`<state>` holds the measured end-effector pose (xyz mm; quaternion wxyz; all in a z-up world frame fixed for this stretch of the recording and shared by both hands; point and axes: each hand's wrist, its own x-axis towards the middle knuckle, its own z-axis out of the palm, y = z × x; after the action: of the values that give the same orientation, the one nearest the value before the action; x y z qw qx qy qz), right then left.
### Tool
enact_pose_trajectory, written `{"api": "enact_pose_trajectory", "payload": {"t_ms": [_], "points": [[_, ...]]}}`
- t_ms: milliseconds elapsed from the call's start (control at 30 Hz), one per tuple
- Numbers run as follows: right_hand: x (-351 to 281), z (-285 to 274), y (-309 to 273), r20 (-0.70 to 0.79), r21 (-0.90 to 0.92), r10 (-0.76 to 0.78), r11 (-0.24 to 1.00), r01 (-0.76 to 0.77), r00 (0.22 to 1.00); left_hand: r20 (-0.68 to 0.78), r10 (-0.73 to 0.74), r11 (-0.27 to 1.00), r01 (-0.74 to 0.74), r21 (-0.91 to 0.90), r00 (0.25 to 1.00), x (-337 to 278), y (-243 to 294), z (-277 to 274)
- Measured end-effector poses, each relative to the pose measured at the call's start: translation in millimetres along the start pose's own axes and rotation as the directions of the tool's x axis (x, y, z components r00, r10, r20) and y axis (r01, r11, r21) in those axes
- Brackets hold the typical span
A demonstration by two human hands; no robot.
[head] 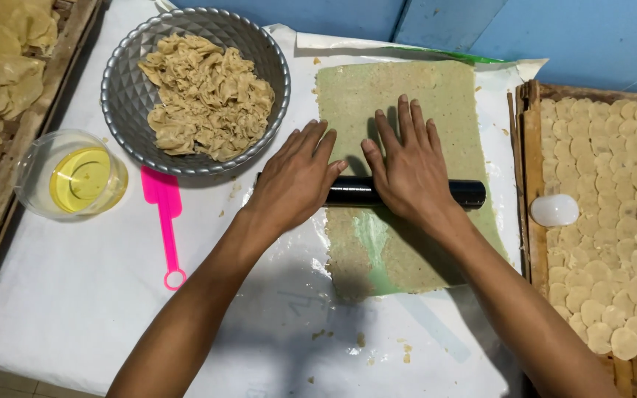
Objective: Roll out dough and cut out small circular shapes to prepare snacks.
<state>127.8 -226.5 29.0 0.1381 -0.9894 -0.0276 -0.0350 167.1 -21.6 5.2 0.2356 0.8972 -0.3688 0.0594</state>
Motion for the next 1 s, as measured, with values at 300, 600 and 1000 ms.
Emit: {"api": "enact_pose_trajectory", "payload": {"t_ms": [300, 600, 1000], "points": [[-39.4, 16.6, -3.9, -0.049, -0.078, -0.069, 0.995, 0.065, 0.996, -0.064, -0.01, 0.987, 0.02, 0.158, 0.998, -31.9, 33.9, -3.0], [-130.5, 11.0, -20.2, -0.026, -0.051, -0.238, 0.97, 0.237, 0.971, -0.019, -0.03, 0.994, 0.031, 0.102, 0.999, -110.5, 88.4, -8.2], [-165.8, -15.9, -23.7, -0.201, 0.098, -0.234, 0.961, 0.257, 0.951, -0.01, 0.099, 0.993, -0.098, 0.058, 0.995, -116.9, 70.3, -32.6]]}}
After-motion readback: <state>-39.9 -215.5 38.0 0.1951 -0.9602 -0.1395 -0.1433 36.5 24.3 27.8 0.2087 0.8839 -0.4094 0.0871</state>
